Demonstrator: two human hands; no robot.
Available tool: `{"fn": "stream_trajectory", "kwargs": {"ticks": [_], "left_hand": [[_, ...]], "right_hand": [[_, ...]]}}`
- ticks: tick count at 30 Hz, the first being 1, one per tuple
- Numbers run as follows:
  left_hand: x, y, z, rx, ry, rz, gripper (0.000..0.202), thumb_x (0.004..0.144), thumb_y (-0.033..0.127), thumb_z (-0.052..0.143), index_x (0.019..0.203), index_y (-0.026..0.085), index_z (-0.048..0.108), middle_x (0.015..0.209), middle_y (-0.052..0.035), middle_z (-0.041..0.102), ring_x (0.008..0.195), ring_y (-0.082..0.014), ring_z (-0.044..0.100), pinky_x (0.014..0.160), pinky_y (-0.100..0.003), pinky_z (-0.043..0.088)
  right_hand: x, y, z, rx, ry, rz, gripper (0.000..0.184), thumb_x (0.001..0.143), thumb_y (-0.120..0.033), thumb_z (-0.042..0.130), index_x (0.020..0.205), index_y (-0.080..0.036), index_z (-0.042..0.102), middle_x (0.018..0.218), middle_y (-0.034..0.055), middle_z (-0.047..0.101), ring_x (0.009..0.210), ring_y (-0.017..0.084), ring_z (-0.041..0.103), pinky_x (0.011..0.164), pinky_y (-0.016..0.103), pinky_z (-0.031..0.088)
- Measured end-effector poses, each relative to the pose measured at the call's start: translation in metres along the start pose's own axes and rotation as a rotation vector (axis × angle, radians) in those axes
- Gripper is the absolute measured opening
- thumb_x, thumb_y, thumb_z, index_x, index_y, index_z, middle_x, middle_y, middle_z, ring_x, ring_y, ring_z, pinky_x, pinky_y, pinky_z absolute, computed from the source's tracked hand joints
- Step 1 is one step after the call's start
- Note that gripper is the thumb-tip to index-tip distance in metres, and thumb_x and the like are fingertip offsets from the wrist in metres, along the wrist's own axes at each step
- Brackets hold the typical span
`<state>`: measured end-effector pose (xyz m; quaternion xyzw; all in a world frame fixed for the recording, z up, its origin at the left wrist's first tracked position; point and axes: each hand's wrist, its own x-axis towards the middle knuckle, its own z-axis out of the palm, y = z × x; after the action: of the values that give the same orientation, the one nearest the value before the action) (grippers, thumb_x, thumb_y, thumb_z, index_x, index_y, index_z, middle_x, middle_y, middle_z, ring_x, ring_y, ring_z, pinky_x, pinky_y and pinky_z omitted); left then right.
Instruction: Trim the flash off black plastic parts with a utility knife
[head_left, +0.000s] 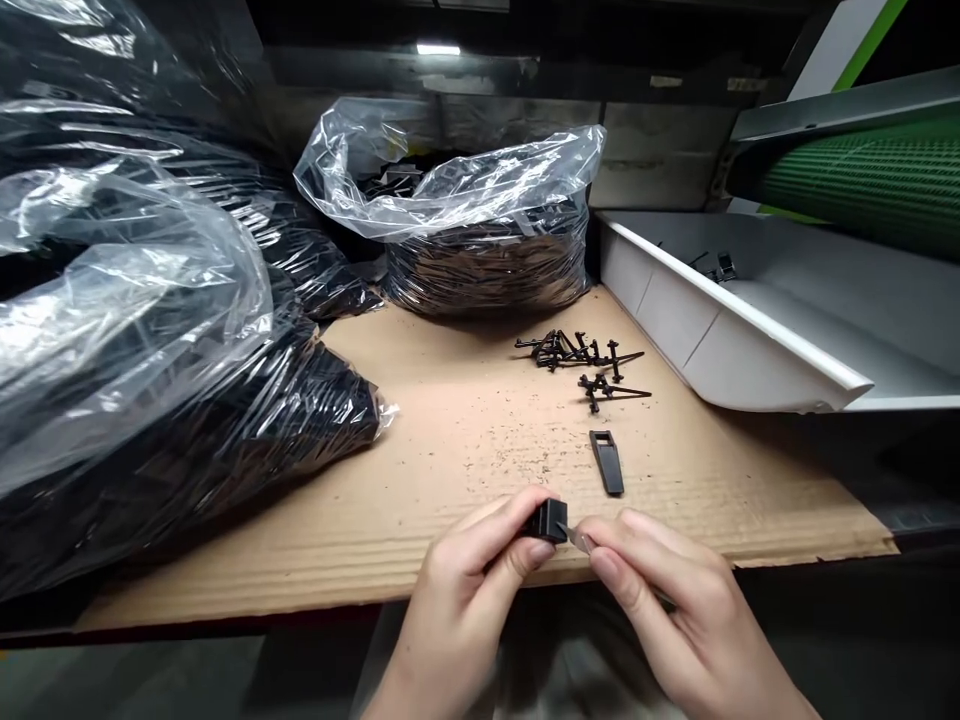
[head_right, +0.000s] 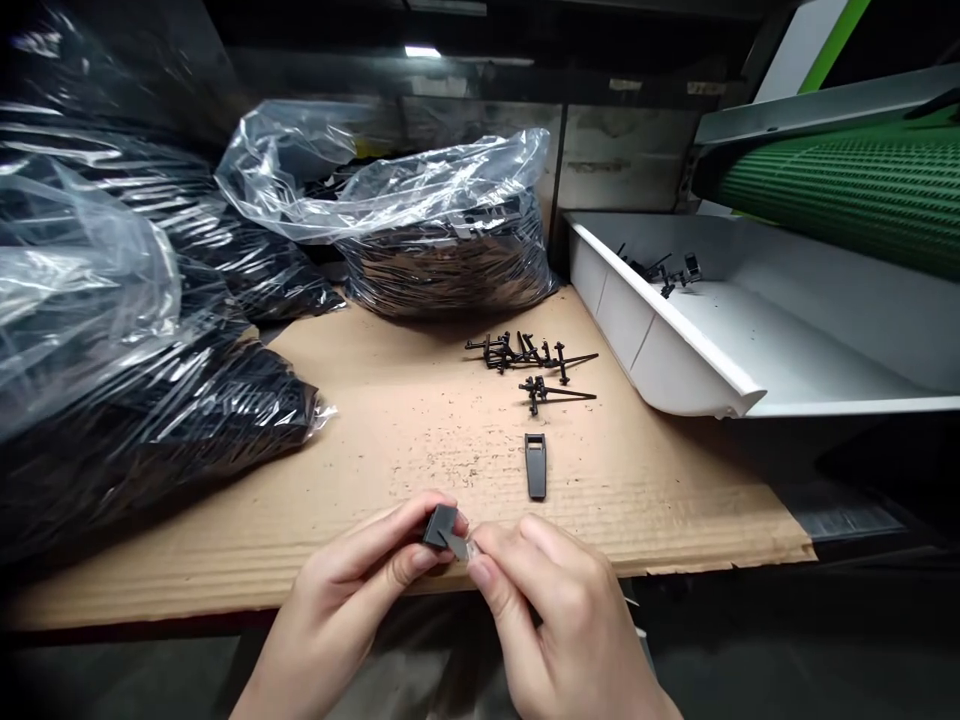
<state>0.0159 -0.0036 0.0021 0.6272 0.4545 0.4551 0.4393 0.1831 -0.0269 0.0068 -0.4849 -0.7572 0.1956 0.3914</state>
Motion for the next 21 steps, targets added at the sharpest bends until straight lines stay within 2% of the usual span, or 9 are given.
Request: {"fn": "stream_trajectory", "kwargs": {"ticks": [5, 8, 10, 13, 15, 18, 21], "left_hand": [[-0.001, -0.001, -0.001, -0.019, -0.008, -0.033, 0.026, 0.077, 0.018, 0.06, 0.098, 0.03, 0.068, 0.099, 0.0015, 0.069, 0.089, -0.0176, 0.063, 0.086, -0.029, 0.048], [-0.004, -0.004, -0.004, -0.042, -0.038, -0.046, 0.024, 0.077, 0.02, 0.061, 0.097, 0.029, 0.069, 0.096, 0.0001, 0.07, 0.089, -0.019, 0.063, 0.089, -0.032, 0.047], [-0.005, -0.004, -0.005, -0.046, -0.045, -0.042, 0.024, 0.076, 0.02, 0.061, 0.097, 0.03, 0.069, 0.097, 0.0002, 0.07, 0.091, -0.0194, 0.063, 0.089, -0.032, 0.047], [-0.005, -0.003, -0.005, -0.046, -0.041, -0.032, 0.025, 0.077, 0.018, 0.061, 0.097, 0.031, 0.068, 0.098, 0.0022, 0.069, 0.093, -0.0174, 0.062, 0.088, -0.029, 0.047], [-0.004, -0.001, -0.004, -0.048, -0.04, -0.014, 0.027, 0.077, 0.015, 0.06, 0.096, 0.033, 0.068, 0.097, 0.0043, 0.069, 0.092, -0.015, 0.062, 0.087, -0.025, 0.046], [-0.002, 0.002, -0.002, -0.039, -0.014, 0.007, 0.03, 0.076, 0.012, 0.061, 0.095, 0.035, 0.068, 0.097, 0.0062, 0.069, 0.093, -0.013, 0.062, 0.085, -0.02, 0.047], [0.0, 0.003, -0.002, -0.021, 0.008, 0.017, 0.029, 0.074, 0.011, 0.062, 0.094, 0.032, 0.069, 0.097, 0.0047, 0.069, 0.094, -0.014, 0.062, 0.084, -0.02, 0.048]], "right_hand": [[0.0, 0.002, 0.003, -0.022, 0.029, 0.054, 0.024, 0.088, -0.021, 0.039, 0.088, -0.019, 0.063, 0.07, 0.0046, 0.059, 0.064, 0.016, 0.059, 0.057, 0.026, 0.048], [0.0, 0.01, 0.001, -0.109, 0.136, 0.069, 0.021, 0.087, -0.021, 0.043, 0.091, -0.018, 0.064, 0.075, 0.0051, 0.063, 0.07, 0.017, 0.062, 0.061, 0.025, 0.048], [-0.001, 0.012, -0.003, -0.11, 0.18, 0.108, 0.019, 0.086, -0.022, 0.045, 0.094, -0.019, 0.063, 0.072, 0.0032, 0.063, 0.067, 0.016, 0.062, 0.06, 0.023, 0.048], [-0.002, 0.007, -0.006, 0.126, 0.109, 0.212, 0.02, 0.089, -0.026, 0.04, 0.095, -0.022, 0.059, 0.066, -0.0004, 0.061, 0.055, 0.012, 0.056, 0.053, 0.021, 0.046], [-0.002, 0.0, -0.005, 0.264, 0.036, 0.271, 0.023, 0.091, -0.028, 0.035, 0.087, -0.021, 0.057, 0.064, -0.001, 0.059, 0.049, 0.01, 0.052, 0.05, 0.02, 0.045], [0.003, -0.009, 0.0, 0.231, 0.01, 0.273, 0.028, 0.091, -0.029, 0.035, 0.069, -0.02, 0.05, 0.058, -0.0019, 0.052, 0.047, 0.009, 0.048, 0.045, 0.019, 0.039], [0.007, -0.011, 0.005, 0.152, 0.031, 0.213, 0.029, 0.09, -0.027, 0.037, 0.063, -0.02, 0.047, 0.054, -0.0025, 0.047, 0.049, 0.01, 0.047, 0.046, 0.02, 0.036]]}}
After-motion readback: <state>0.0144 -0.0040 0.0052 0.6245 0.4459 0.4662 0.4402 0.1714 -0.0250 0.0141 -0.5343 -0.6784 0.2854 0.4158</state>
